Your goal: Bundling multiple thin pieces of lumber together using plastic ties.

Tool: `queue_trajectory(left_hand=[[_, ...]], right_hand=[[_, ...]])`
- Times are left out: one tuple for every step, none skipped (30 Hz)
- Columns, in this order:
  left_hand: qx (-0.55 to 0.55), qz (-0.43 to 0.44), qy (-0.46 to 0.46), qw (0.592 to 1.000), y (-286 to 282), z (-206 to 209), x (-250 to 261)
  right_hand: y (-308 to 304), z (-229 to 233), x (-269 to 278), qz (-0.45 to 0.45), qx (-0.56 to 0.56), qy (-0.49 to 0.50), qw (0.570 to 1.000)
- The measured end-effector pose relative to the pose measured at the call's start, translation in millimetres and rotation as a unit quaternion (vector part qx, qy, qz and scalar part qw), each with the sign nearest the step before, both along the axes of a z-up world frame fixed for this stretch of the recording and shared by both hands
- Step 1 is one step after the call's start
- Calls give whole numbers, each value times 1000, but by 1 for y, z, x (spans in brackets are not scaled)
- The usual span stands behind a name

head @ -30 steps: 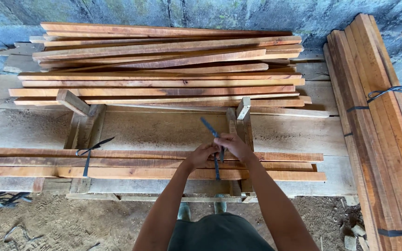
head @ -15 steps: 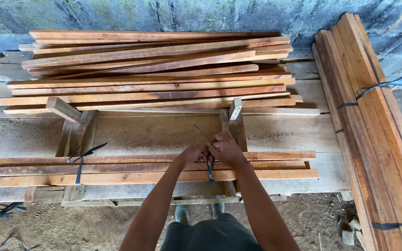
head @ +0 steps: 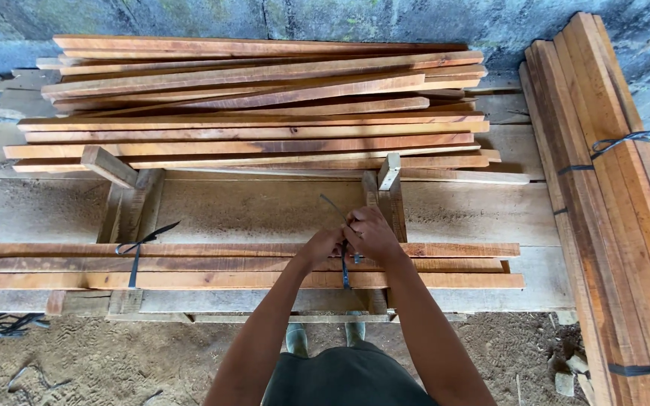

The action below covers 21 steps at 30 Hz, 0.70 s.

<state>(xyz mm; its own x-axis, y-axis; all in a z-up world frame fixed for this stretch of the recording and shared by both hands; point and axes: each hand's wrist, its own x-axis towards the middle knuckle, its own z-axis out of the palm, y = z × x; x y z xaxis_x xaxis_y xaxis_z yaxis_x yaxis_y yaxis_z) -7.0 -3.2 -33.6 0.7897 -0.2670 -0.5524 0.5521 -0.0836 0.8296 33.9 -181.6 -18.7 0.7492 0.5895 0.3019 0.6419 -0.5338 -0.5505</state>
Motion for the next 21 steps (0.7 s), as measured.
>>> queue_trajectory(left_hand=[[-1,3,0,1000,0,3,-2],[-24,14,22,999,-1,7,0],[-47,25,43,998,-2,10,1],[-48,28,44,998,-1,12,3],[-53,26,47,997,-1,13,5],[-58,22,53,997,-1,13,4],[-59,22,57,996,-2,-8,7],[-52,25,56,997,-3,-27,13],[-45,27,55,997,-4,-46,19],[-45,25,55,997,-1,-54,21],[-48,35,54,997,1,-62,23],[-52,46,55,996,1,-70,23],[-53,45,56,996,0,-76,21],[-56,77,51,994,0,-80,24],[-60,109,45,991,0,-84,27],[-60,107,46,991,1,-97,33],[-58,119,40,990,2,-111,38],[-57,130,36,989,1,-125,42],[-57,128,38,989,-1,-122,38],[-63,130,21,989,-1,-118,36],[-69,133,3,989,-1,-113,34]], right_hand=[[2,-4,0,3,-1,0,1000],[4,-6,4,2,4,-28,1000],[5,-8,7,1,8,-57,998],[7,-1,7,4,8,-56,998],[7,5,7,0,9,-55,998],[7,10,3,-6,9,-51,999],[6,9,1,-5,9,-47,999],[6,9,1,-11,12,-47,999],[6,9,1,-17,16,-46,999],[8,9,2,-18,17,-47,999],[10,9,3,-21,19,-37,999],[10,8,2,-23,21,-26,999],[10,12,-2,-24,20,-25,999],[12,18,-2,-18,14,14,1000],[13,24,-2,-12,8,52,999],[11,31,-4,-14,9,53,998],[9,37,-6,-11,30,90,995],[5,43,-9,-10,50,128,990],[1,34,-7,-12,49,130,990],[-1,26,-4,-10,46,152,987],[-3,18,-1,-9,43,174,984]])
